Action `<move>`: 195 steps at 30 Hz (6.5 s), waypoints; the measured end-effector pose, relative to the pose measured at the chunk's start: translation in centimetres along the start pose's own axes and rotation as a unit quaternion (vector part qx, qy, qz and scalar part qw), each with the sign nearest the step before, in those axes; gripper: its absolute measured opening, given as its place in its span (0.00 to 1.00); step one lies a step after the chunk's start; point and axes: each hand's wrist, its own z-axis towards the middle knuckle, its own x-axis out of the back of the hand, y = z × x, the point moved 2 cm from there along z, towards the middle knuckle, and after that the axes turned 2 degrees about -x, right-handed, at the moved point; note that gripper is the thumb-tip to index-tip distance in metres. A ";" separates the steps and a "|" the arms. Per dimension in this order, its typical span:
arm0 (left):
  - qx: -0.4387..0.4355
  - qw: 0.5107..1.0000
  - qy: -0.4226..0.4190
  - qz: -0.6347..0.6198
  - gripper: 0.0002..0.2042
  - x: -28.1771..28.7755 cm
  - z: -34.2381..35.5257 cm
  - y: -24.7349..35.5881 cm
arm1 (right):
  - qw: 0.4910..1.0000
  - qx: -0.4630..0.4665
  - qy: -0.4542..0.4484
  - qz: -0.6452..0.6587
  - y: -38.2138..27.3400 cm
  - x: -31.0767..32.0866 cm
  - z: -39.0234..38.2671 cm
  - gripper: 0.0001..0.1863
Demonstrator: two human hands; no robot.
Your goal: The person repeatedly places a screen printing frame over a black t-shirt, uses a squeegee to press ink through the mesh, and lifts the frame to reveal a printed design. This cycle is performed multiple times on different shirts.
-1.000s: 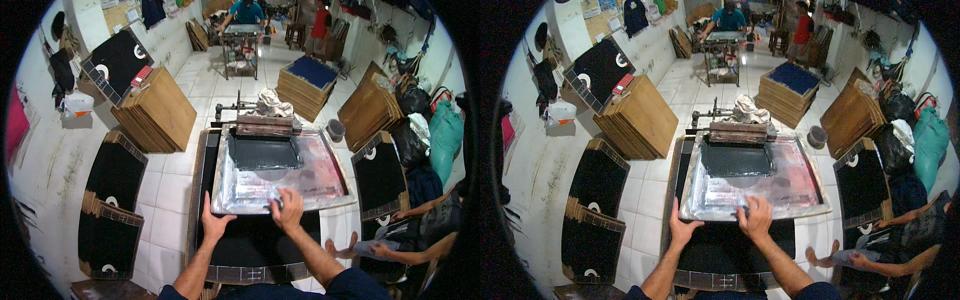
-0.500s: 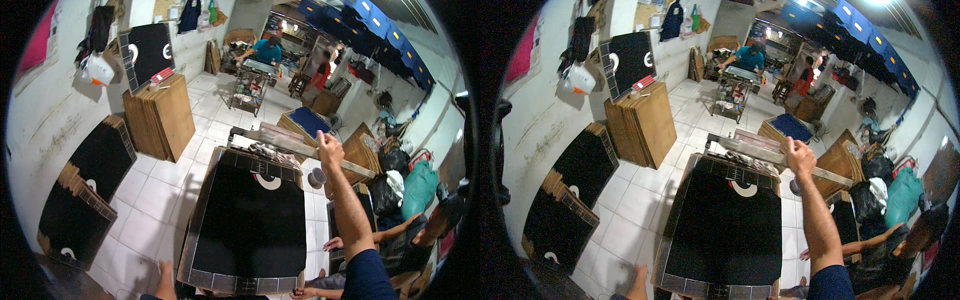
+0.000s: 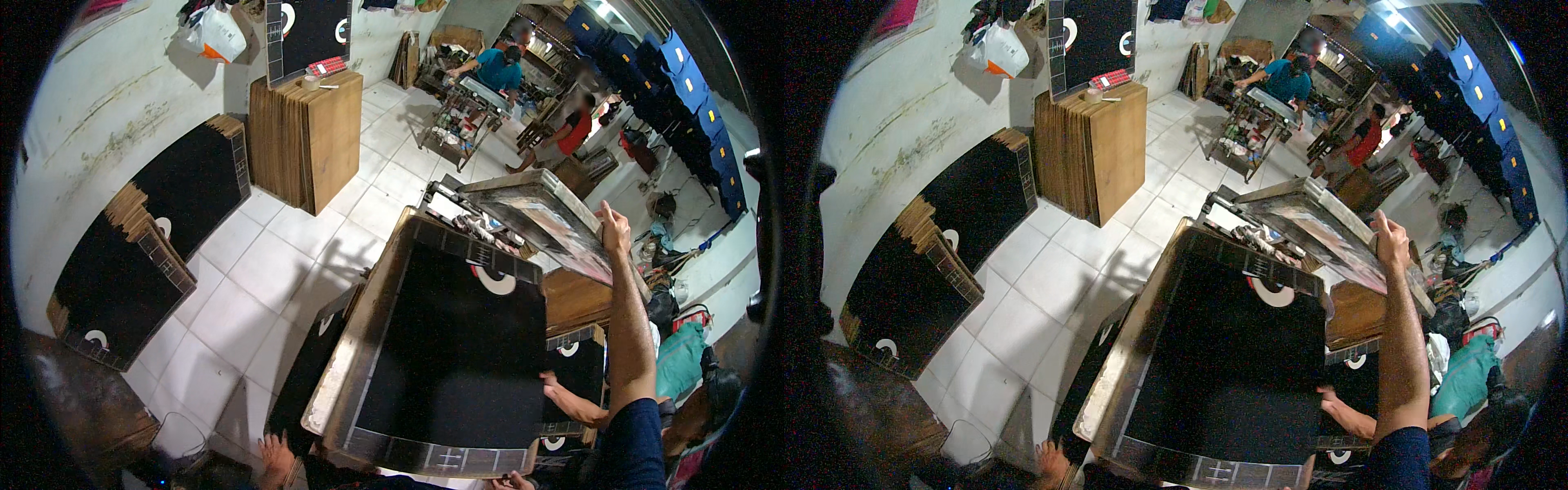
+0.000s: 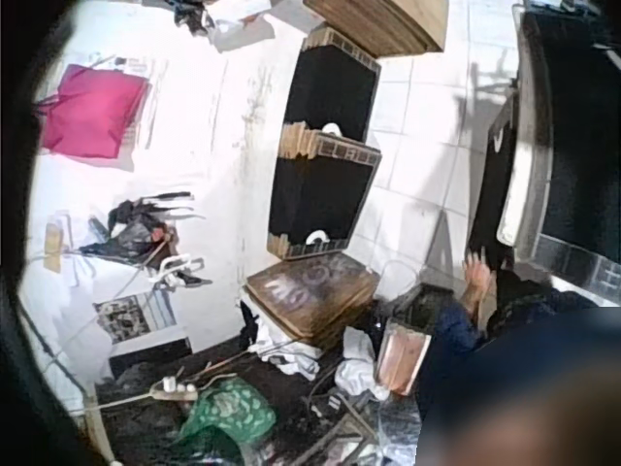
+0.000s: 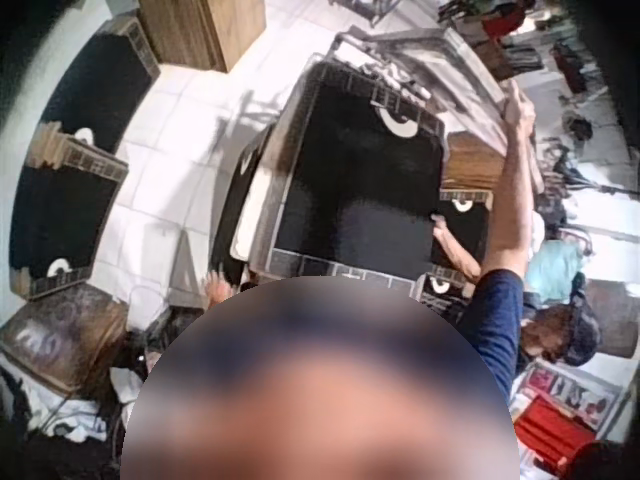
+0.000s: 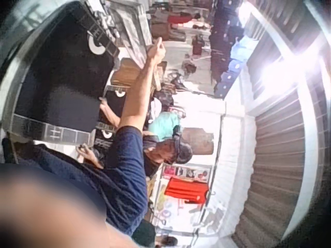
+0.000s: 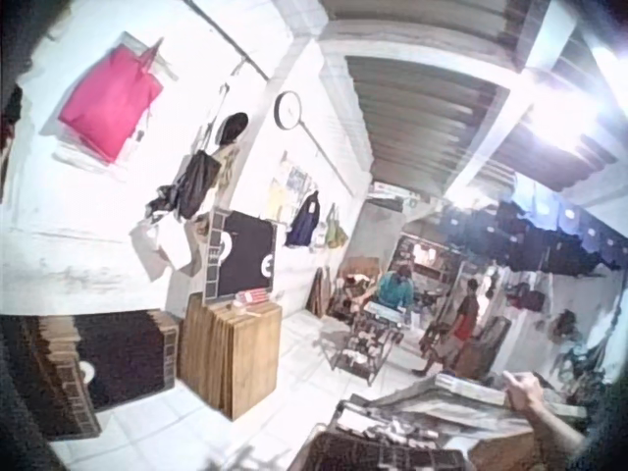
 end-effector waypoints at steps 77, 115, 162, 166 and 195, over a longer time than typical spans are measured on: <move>-0.043 0.977 0.105 -0.181 0.38 20.2 6.4 10.4 | 0.998 -0.065 0.003 -0.018 -3.2 2.3 -1.5 0.33; 0.114 0.473 -0.118 -0.866 0.51 32.7 18.5 44.5 | 0.995 0.045 -0.012 0.090 7.4 -11.4 -31.8 0.15; -0.269 0.951 0.150 -0.030 0.56 18.3 22.4 34.2 | 0.939 0.176 -0.287 -0.068 12.1 -33.5 -15.7 0.23; -0.279 0.946 0.164 -0.030 0.59 18.1 22.6 34.1 | 0.940 0.158 -0.287 -0.094 11.4 -37.2 -8.9 0.22; -0.285 0.946 0.154 -0.001 0.60 17.5 22.7 33.8 | 0.965 0.190 -0.156 -0.094 11.1 -38.0 -11.4 0.11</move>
